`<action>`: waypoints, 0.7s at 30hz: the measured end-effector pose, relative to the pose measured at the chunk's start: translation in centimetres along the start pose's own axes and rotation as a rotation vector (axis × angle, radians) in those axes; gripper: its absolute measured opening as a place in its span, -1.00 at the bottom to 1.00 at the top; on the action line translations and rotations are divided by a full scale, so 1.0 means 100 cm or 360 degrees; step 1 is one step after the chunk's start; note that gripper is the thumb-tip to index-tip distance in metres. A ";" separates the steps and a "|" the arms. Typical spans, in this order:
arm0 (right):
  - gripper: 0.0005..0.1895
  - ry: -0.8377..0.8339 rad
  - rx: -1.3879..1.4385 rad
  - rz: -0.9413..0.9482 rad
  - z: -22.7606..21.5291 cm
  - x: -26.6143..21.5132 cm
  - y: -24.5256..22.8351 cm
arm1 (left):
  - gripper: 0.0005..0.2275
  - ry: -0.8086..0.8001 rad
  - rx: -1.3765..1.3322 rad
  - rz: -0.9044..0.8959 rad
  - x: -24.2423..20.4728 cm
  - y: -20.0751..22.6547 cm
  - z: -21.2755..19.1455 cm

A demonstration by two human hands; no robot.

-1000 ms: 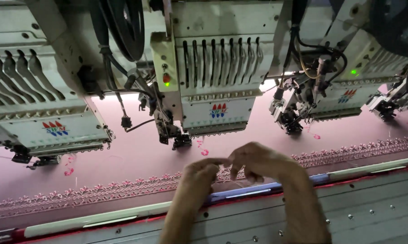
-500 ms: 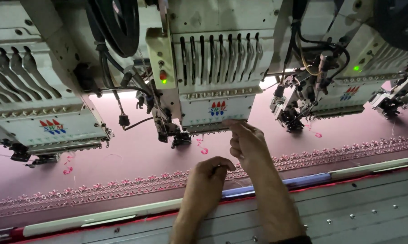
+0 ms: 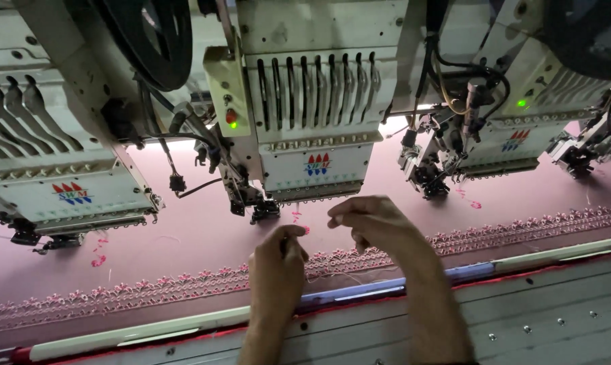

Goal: The person operates a touchscreen control panel to select an embroidery pattern and then moves to the machine to thread the needles. They pull threads through the needle eyes and adjust the thread path on the pink fabric while the machine is running.

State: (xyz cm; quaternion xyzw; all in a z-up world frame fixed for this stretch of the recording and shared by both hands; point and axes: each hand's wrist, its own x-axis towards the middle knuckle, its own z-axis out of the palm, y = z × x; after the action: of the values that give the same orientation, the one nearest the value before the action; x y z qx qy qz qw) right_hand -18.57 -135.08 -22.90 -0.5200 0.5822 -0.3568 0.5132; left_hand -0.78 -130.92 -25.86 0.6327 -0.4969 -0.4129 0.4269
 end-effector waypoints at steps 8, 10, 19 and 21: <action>-0.67 -0.0055 0.0198 0.0185 0.043 0.007 -0.011 | -0.73 0.0137 0.0085 -0.0083 0.003 -0.008 0.006; -0.81 0.0017 -0.0001 0.0128 0.039 0.007 -0.007 | -0.73 0.0109 -0.0015 -0.0091 0.005 -0.011 0.005; -0.80 0.0337 -0.0116 0.0280 0.027 0.001 -0.015 | -0.74 0.0023 0.0212 -0.0053 0.010 -0.014 0.009; -0.87 0.0215 -0.0035 0.0241 0.026 0.005 -0.017 | -0.71 0.0076 0.0314 0.0784 0.020 -0.023 0.021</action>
State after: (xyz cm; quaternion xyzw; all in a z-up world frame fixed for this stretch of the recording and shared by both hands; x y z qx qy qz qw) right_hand -15.58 -135.64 -22.01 -0.4548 0.6570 -0.3448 0.4926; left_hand -1.77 -132.87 -28.86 0.5410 -0.6636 -0.2310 0.4622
